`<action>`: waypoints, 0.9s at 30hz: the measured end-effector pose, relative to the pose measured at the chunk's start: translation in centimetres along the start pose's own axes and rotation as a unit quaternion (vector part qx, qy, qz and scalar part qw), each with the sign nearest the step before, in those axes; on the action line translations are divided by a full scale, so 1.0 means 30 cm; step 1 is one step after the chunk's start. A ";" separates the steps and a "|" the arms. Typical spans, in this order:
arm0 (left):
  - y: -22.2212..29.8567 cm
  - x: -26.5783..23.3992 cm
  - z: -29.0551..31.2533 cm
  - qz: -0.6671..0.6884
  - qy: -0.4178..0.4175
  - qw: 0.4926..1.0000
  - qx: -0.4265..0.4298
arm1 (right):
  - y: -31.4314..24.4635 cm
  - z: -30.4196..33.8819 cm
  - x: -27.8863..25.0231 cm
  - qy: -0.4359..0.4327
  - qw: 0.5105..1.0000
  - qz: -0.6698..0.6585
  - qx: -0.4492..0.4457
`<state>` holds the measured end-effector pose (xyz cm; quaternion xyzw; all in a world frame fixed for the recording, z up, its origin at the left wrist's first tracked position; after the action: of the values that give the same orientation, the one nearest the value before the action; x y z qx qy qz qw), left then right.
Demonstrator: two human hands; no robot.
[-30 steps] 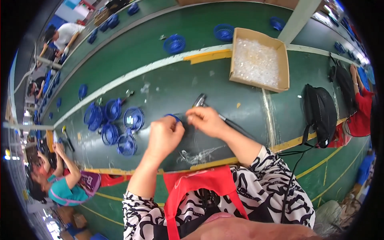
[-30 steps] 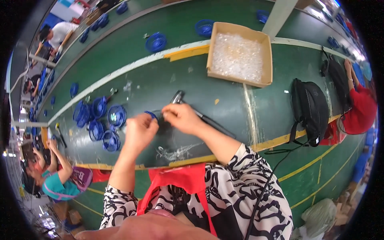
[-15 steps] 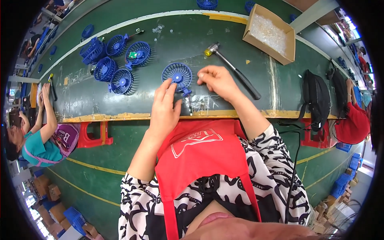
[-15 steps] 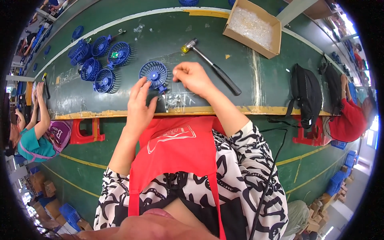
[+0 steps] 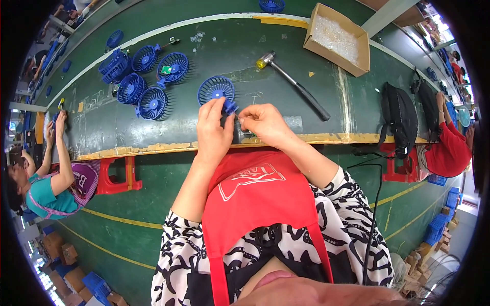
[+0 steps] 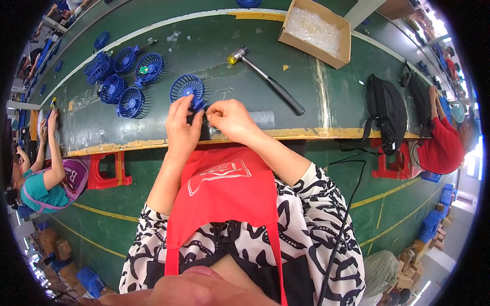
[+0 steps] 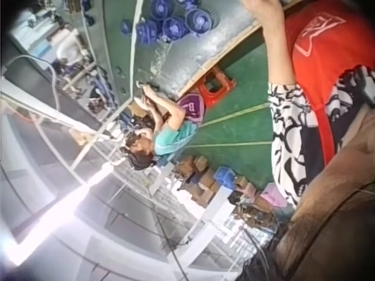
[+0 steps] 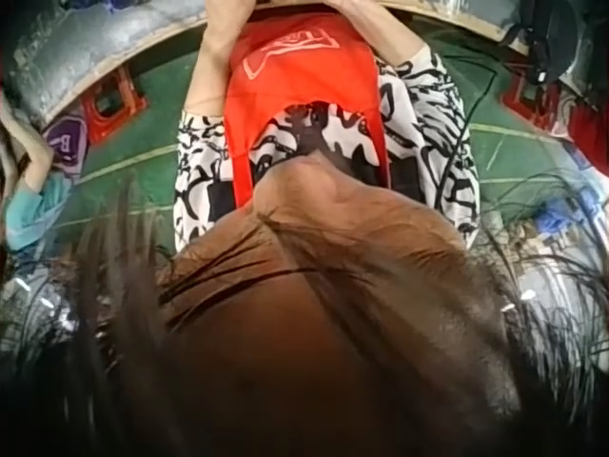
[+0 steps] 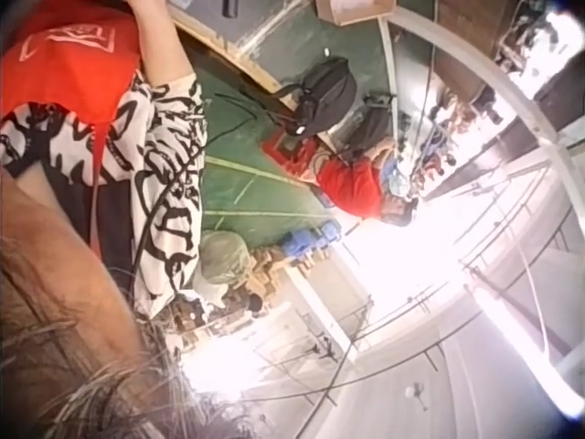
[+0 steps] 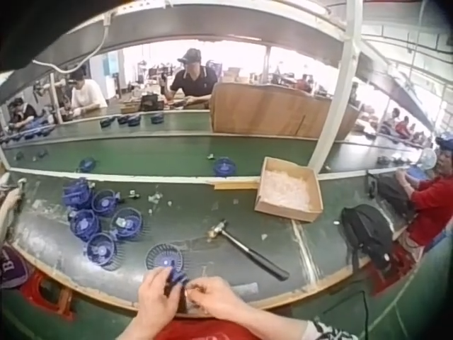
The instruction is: The person assembles blue fan guard components by manually fitting plastic components together and tapping them into place with a hammer.
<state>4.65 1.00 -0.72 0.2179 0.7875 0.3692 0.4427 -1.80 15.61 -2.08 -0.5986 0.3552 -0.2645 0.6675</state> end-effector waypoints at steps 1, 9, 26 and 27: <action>-0.002 -0.003 0.002 0.001 0.000 1.000 -0.002 | -0.024 0.000 0.001 0.006 1.000 -0.004 -0.007; 0.012 -0.010 0.005 0.019 -0.011 0.999 -0.029 | -0.061 0.013 -0.013 0.003 1.000 -0.001 0.002; 0.119 -0.063 -0.026 0.110 -0.047 0.993 0.009 | -0.233 0.068 -0.079 0.058 0.915 0.229 -0.327; 0.134 -0.067 -0.026 0.117 -0.048 0.992 -0.025 | -0.241 0.067 -0.084 0.059 0.915 0.228 -0.327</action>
<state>5.07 1.88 3.73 0.3147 0.7253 0.4270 0.4389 -1.23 17.78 5.51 -0.6694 0.5874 -0.0086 0.4547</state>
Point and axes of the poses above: each hand's wrist, its own z-axis away from the middle knuckle, its own x-axis out of the palm, y = z × x, the point moved 2 cm from there along -z, towards the middle knuckle, and after that the axes turned 11 degrees about -x, right-handed, at the moved point
